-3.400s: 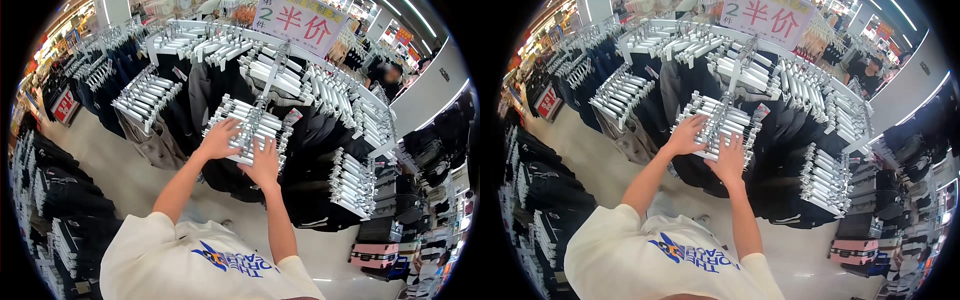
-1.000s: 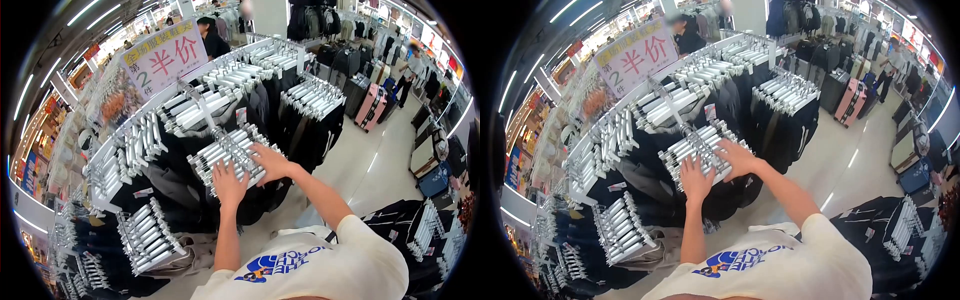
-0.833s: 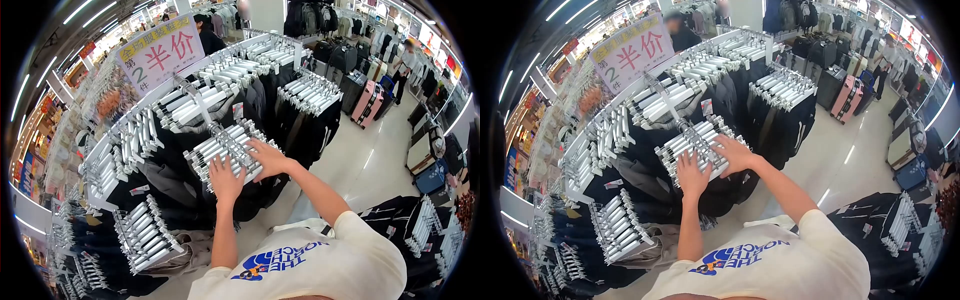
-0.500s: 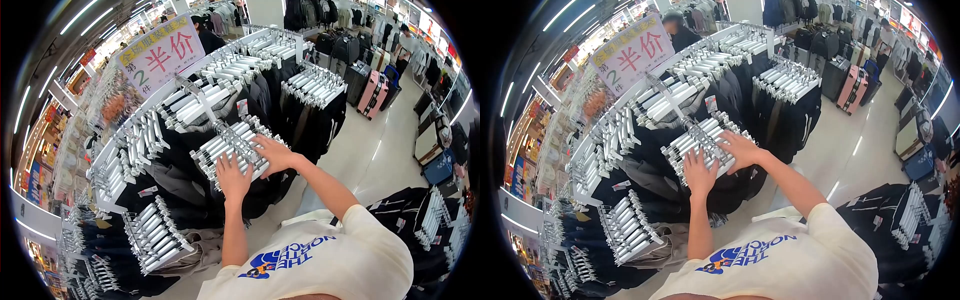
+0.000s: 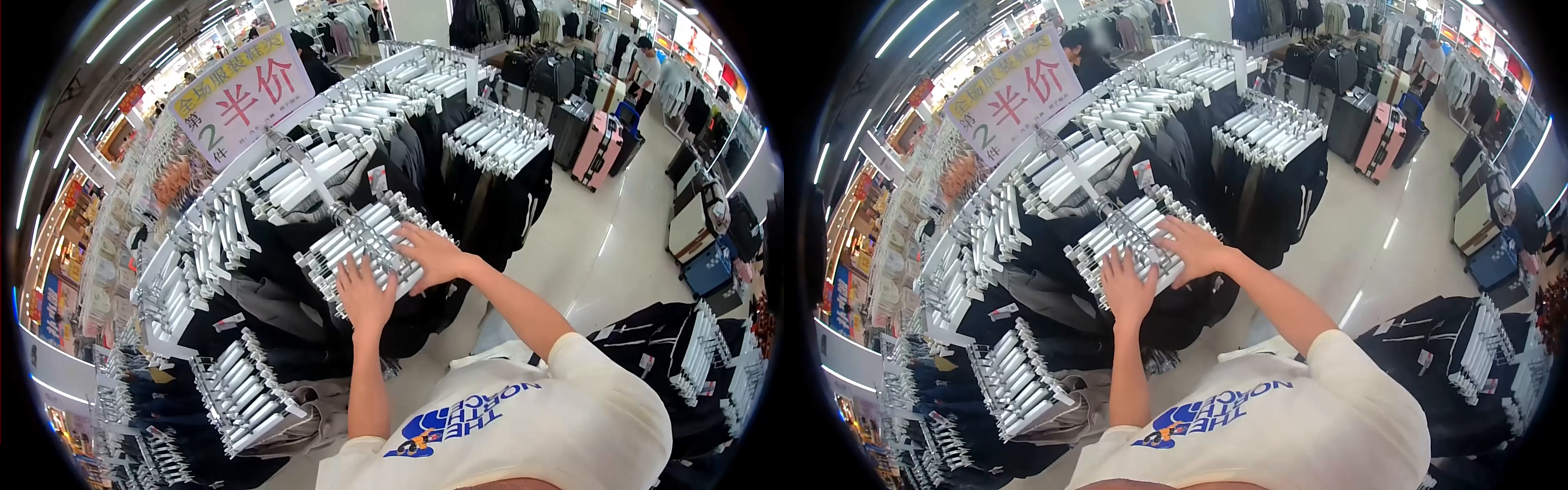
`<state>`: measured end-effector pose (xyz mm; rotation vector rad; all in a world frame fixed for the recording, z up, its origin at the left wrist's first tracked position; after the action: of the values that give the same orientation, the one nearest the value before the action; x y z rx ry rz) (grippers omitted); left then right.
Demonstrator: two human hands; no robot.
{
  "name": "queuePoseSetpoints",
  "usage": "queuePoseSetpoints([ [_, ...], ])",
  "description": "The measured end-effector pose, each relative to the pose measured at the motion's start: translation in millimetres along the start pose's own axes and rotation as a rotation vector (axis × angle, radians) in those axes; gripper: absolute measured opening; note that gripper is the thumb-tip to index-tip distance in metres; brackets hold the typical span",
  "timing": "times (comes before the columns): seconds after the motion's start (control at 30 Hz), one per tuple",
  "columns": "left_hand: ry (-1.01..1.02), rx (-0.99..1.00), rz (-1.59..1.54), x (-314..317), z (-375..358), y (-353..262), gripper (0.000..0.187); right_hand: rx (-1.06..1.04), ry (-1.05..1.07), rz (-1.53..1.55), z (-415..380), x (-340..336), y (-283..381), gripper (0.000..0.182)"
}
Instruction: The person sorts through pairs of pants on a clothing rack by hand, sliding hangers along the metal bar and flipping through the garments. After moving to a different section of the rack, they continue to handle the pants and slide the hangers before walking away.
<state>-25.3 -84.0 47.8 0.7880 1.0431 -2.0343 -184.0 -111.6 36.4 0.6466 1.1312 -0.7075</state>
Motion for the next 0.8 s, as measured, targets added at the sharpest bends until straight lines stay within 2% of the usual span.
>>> queuePoseSetpoints([
  [0.33, 0.025, 0.005, 0.058, 3, 1, -1, 0.073, 0.019, 0.049, 0.009, 1, -3, -1, 0.113],
  [0.6, 0.093, -0.067, 0.069, 5, 1, 2, 0.071, 0.002, 0.023, 0.054, 0, -5, -1, 0.112],
  [0.8, 0.12, -0.097, 0.089, 7, 2, 6, 0.083, 0.031, -0.022, 0.07, -3, 3, -4, 0.113],
])
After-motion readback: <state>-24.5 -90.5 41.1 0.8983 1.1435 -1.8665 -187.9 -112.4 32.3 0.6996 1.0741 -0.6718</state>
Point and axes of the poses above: each hand's wrist, its own z-axis towards the middle knuckle, its own x-axis out of the palm, y = z × x, the point moved 10 cm from there along z, towards the middle knuckle, and after that the axes turned 13 degrees about -z, right-handed, at the moved point
